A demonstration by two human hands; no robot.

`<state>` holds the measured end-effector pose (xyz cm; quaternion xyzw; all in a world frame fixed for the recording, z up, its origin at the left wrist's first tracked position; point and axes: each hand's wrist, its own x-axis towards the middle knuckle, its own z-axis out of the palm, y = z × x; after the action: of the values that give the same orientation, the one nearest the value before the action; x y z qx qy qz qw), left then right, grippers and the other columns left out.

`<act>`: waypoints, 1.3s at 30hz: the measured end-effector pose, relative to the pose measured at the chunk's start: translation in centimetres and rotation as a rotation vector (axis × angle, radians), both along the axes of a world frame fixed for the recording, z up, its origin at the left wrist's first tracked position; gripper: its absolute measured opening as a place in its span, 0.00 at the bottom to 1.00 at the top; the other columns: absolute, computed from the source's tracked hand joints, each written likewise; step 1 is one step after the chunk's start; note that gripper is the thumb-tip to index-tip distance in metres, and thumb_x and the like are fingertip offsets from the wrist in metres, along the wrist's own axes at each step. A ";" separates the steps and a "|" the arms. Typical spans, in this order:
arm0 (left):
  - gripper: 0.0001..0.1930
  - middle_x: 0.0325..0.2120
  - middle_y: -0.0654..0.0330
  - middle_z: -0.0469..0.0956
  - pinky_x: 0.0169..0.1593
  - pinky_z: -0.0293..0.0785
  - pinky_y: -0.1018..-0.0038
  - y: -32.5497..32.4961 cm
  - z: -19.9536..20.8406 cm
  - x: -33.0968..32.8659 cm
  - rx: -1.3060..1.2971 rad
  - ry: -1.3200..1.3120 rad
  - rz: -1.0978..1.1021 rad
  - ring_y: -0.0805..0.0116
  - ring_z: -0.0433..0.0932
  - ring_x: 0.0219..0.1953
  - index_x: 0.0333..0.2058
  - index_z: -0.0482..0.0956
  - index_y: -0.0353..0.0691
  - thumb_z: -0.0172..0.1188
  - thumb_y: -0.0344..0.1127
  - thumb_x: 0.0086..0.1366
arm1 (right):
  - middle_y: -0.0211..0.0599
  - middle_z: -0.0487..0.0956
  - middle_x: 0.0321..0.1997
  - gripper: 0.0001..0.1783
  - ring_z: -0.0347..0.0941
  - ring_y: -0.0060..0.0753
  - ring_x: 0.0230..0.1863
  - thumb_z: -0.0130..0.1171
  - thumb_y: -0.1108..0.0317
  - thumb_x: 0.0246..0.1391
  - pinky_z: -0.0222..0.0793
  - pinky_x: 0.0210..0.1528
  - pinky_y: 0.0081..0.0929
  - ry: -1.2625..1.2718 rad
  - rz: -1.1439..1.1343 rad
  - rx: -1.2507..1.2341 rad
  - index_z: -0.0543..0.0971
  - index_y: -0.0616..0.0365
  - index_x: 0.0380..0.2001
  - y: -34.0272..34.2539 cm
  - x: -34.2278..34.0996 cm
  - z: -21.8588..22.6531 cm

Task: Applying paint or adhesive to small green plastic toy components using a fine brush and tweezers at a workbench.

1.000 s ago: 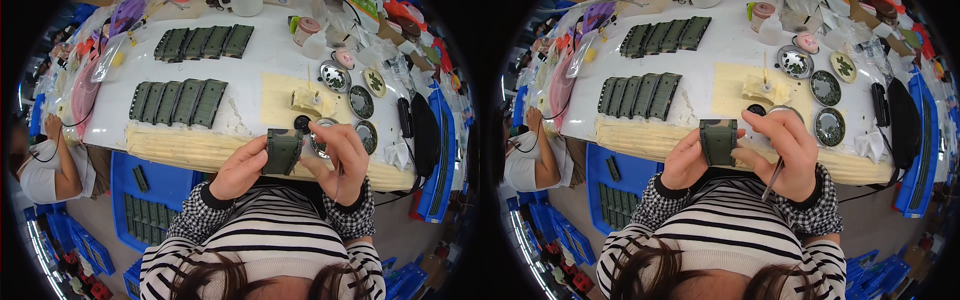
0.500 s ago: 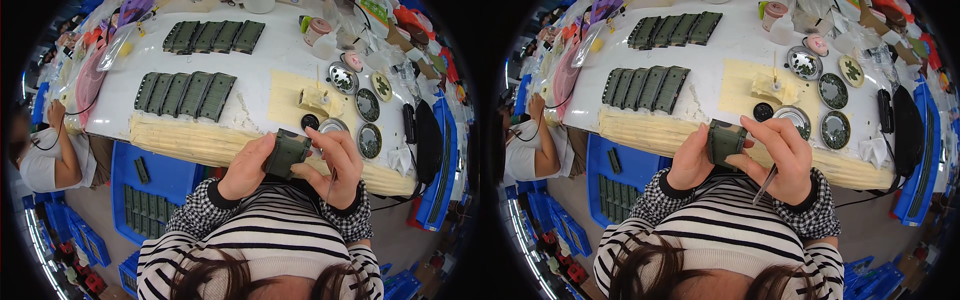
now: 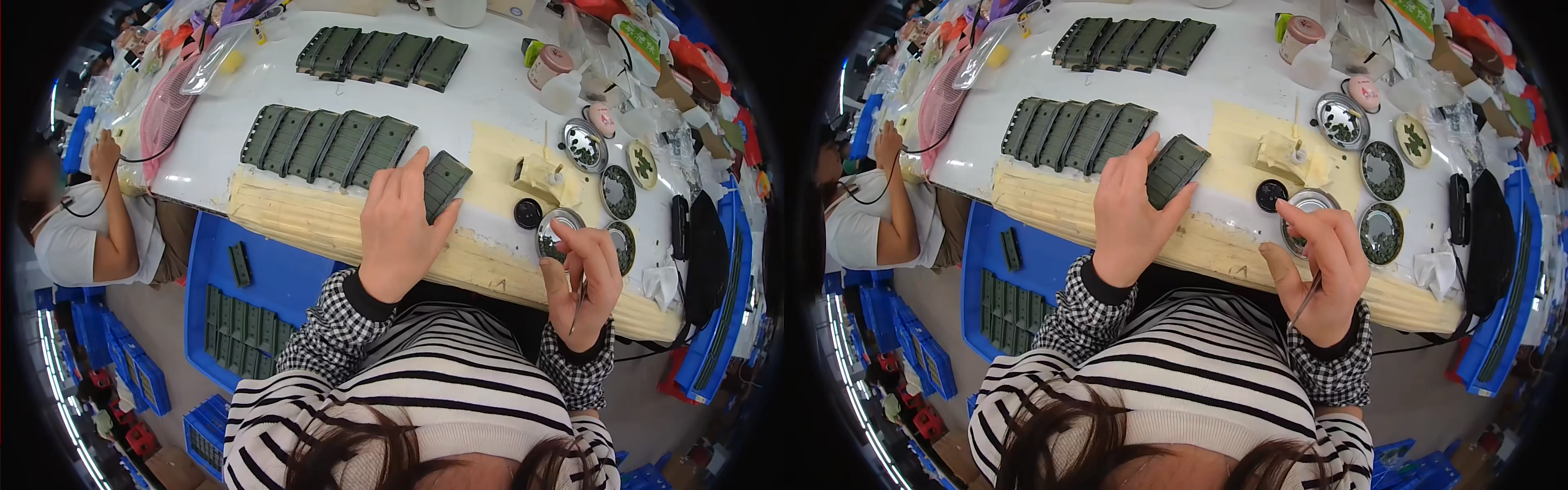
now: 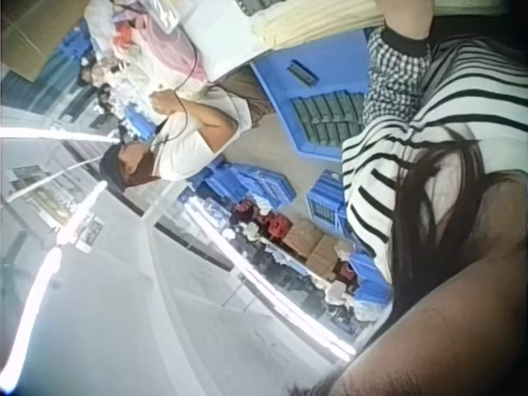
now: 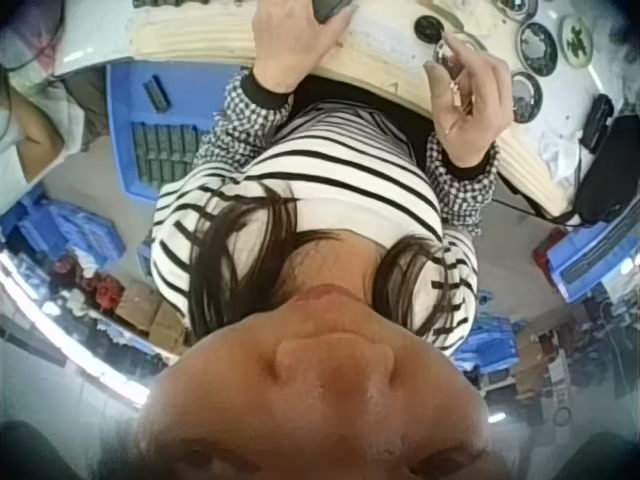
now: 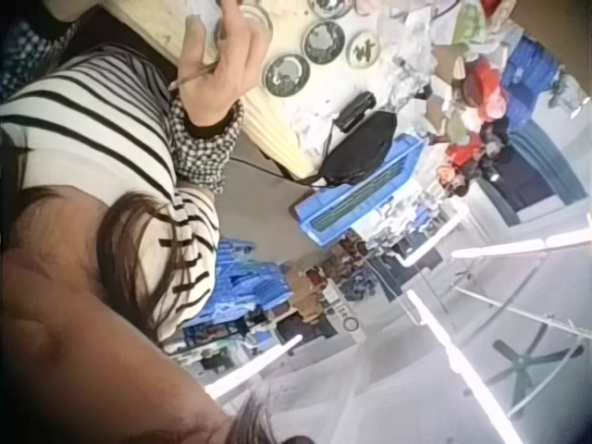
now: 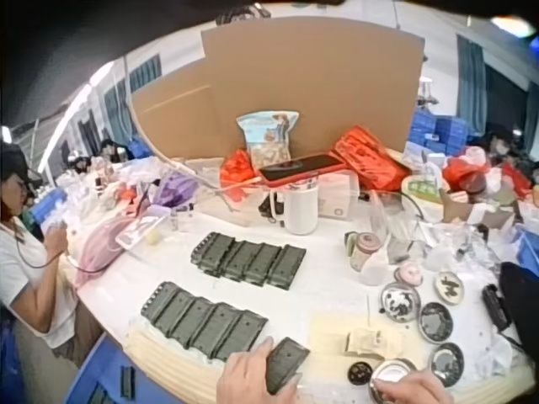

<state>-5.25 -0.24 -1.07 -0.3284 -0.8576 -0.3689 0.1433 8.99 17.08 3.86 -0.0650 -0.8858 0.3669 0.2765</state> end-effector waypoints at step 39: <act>0.32 0.55 0.49 0.70 0.51 0.79 0.67 -6.6 7.5 -6.4 0.731 -0.842 -0.365 0.66 0.76 0.49 0.61 0.63 0.30 0.61 0.39 0.62 | 0.41 0.79 0.30 0.25 0.76 0.32 0.31 0.49 0.53 0.64 0.70 0.40 0.24 -0.151 -0.082 -0.187 0.81 0.68 0.41 4.8 4.5 -0.9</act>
<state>-11.66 -6.79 6.41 -0.2252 -0.5874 -0.7581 -0.1715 13.50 21.88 3.00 -0.1541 -0.8628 0.4303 0.2163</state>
